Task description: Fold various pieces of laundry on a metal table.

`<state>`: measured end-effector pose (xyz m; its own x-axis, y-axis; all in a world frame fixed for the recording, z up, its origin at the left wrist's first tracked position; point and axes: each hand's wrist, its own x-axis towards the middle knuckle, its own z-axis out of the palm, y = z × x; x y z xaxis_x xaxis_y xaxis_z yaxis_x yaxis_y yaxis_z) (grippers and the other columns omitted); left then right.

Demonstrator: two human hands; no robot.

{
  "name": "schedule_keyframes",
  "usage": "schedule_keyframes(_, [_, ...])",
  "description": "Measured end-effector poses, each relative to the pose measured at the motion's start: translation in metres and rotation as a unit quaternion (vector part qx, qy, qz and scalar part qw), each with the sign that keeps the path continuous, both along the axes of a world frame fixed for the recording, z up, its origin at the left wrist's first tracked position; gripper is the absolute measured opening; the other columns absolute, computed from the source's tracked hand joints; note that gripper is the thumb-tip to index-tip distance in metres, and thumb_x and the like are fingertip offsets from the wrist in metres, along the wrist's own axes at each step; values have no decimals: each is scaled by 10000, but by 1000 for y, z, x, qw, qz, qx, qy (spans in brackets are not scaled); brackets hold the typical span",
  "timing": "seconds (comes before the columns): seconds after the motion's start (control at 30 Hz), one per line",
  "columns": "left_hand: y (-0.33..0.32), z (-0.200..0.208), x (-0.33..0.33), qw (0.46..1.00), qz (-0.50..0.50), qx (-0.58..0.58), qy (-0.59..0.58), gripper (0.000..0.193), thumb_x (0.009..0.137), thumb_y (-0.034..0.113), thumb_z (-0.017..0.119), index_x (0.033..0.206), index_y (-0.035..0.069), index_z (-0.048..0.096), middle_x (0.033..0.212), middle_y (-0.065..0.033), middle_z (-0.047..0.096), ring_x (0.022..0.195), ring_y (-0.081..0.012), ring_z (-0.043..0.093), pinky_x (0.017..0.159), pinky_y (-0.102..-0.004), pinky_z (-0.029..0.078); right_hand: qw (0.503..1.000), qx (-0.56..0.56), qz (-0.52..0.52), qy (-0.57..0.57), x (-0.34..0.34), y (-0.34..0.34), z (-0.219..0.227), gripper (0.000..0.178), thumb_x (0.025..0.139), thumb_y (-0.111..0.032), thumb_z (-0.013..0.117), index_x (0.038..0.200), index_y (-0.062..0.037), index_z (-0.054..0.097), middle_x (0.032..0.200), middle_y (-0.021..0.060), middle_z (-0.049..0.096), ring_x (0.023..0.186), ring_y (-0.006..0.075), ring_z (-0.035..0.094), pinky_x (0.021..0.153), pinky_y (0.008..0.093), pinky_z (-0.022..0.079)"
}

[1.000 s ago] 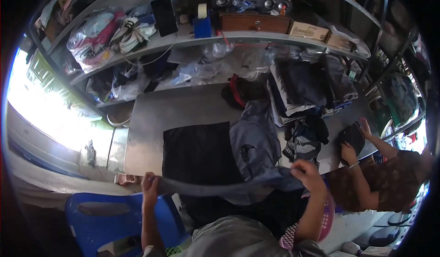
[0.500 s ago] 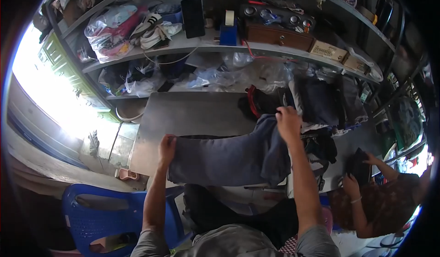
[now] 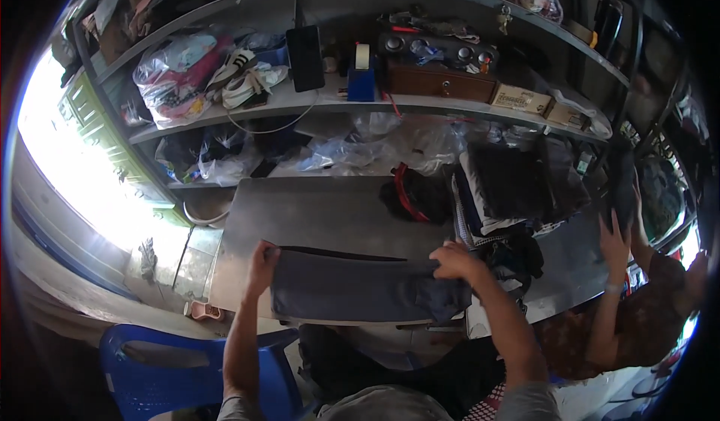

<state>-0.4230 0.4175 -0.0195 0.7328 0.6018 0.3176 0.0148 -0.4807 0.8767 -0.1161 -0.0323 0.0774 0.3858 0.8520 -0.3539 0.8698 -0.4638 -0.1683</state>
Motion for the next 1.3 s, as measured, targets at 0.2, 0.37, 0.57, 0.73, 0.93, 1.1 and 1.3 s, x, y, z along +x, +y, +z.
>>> schedule_keyframes(0.2, [7, 137, 57, 993, -64, 97, -11, 249, 829, -60, 819, 988, 44, 659, 967, -27, 702, 849, -105, 629, 745, -267, 518, 946, 238, -221, 7, -22, -91, 129, 289, 726, -126, 791, 995, -49, 718, 946, 188, 736, 907, 412, 700, 925, 458, 486])
schedule_keyframes(0.37, [-8, 219, 60, 984, -96, 58, -136, 328, 765, -154, 775, 1009, 39, 670, 1045, -66, 708, 914, -144, 658, 833, -266, 519, 885, 363, -189, -223, -64, -100, 210, 296, 705, -57, 793, 985, -83, 704, 921, 127, 692, 931, 369, 650, 960, 460, 457])
schedule_keyframes(0.57, [-2, 169, -40, 974, -41, 205, 83, 419, 702, -187, 691, 1060, 31, 695, 977, -42, 689, 913, -160, 633, 859, -306, 500, 929, 285, -103, -213, -104, -94, 148, 454, 686, -108, 827, 1119, -142, 692, 1129, 50, 664, 1098, 302, 613, 1043, 478, 405])
schedule_keyframes(0.73, [27, 66, -118, 917, -162, 235, 279, 488, 719, -77, 728, 1182, 78, 728, 1178, -107, 717, 1120, -310, 673, 960, -407, 545, 977, 143, -99, 120, -159, -52, 3, 570, 896, -376, 781, 1395, -131, 652, 1333, 109, 662, 1268, 337, 602, 1092, 482, 442])
schedule_keyframes(0.93, [-52, 43, -47, 904, -70, 287, 307, 546, 932, 225, 709, 1466, 183, 606, 1549, -152, 524, 1467, -414, 431, 1184, -581, 357, 942, 327, 2, 74, -169, 61, -71, 650, 916, -453, 746, 1460, -133, 592, 1487, 157, 574, 1380, 379, 536, 1146, 513, 407])
schedule_keyframes(1.1, [-51, -9, -13, 859, 21, 333, 388, 676, 1059, 544, 479, 1665, 298, 311, 1760, -114, 175, 1597, -469, 141, 1176, -798, 113, 911, 333, -190, -150, -84, 30, -119, 685, 939, -463, 715, 1485, -84, 548, 1620, 189, 430, 1517, 399, 367, 1179, 576, 346])
schedule_keyframes(1.3, [-32, -20, 17, 871, -3, 355, 341, 664, 1044, 544, 514, 1642, 298, 363, 1754, -110, 198, 1584, -479, 175, 1169, -807, 116, 904, 195, -313, -218, -93, 6, -101, 726, 915, -384, 740, 1531, -88, 493, 1641, 182, 404, 1529, 369, 353, 1187, 555, 334])
